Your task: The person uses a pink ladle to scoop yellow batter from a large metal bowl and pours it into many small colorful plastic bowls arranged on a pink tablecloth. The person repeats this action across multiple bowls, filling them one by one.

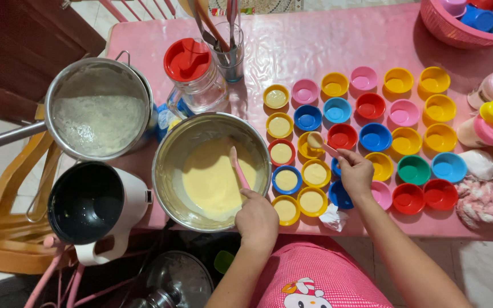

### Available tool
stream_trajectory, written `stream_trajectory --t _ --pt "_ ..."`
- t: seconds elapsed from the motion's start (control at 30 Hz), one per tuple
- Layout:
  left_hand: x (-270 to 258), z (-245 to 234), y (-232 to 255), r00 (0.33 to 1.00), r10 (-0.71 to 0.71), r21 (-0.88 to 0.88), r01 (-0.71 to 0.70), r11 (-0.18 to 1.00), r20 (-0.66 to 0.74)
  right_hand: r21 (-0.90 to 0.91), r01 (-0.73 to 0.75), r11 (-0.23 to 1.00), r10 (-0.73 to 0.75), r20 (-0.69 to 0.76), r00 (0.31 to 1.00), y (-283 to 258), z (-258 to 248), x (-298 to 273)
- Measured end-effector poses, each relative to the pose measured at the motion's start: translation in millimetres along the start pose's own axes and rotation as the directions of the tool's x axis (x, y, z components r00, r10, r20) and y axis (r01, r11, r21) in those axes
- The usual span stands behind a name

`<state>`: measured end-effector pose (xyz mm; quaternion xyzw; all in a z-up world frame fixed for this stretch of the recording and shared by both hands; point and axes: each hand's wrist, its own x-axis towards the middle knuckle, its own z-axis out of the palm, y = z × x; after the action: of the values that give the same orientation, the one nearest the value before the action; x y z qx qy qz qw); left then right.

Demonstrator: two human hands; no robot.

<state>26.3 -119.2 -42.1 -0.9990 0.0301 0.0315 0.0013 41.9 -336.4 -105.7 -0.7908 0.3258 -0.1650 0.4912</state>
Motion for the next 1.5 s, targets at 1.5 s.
stream_trajectory --t 1.5 --pt "34 -72 56 0.879 -0.126 -0.341 0.306 0.889 0.461 -0.144 0.769 0.623 -0.738 0.219 0.638 40 -24 29"
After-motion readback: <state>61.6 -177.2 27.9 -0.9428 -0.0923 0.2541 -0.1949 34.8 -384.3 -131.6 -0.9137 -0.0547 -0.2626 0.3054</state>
